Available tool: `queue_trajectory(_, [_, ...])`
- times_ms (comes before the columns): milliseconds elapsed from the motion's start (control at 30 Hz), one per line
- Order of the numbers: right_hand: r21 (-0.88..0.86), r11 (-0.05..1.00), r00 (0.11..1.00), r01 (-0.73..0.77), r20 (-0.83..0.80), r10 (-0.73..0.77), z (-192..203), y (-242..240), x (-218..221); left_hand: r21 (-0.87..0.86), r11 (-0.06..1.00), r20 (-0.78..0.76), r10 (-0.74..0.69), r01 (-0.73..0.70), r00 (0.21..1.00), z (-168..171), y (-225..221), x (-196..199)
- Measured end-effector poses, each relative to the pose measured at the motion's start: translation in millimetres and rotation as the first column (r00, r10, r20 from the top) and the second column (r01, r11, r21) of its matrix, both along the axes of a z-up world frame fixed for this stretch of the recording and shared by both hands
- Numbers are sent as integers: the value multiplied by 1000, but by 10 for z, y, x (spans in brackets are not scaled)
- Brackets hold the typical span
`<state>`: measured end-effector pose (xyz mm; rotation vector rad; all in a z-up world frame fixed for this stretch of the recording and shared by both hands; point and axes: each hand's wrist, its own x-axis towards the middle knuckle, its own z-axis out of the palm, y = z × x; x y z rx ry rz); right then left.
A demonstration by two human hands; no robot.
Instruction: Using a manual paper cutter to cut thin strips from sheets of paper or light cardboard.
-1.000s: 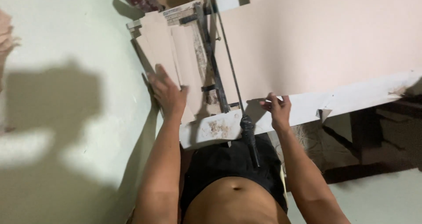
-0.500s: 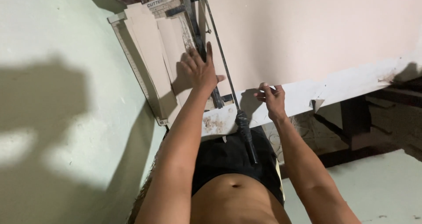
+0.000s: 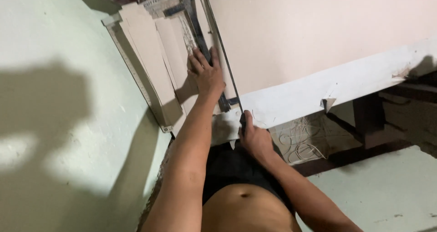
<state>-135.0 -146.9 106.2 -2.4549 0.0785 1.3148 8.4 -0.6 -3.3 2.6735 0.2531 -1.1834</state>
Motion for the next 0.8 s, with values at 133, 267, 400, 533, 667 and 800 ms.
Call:
queue_trajectory(133, [32,999,992,8,123,-12,-790,-164,-288,-57,998,5,38,-37,999,-53,23,-24])
queue_trajectory(267, [148,968,979,203,-30,-201,416,-126,113,-26,1000,91,-14,17,996,237,36,-36])
queue_trajectory(400, [204,918,935,339,-182,-305,1402,-185,595,172,922,109,-367,346,924,145,-47,-150])
queue_trajectory(533, [289,788,836,543,-275,-475,812,-437,581,-519,829,262,-77,208,962,-195,105,-496])
queue_trajectory(667, [321,563,639,761,-220,-737,-555,-1058,276,-168,678,497,-568,715,656,416,492,-629])
queue_trajectory(800, [285,347,427,894,-301,-853,-936,-1231,446,91,628,437,-722,773,536,687,1061,-698])
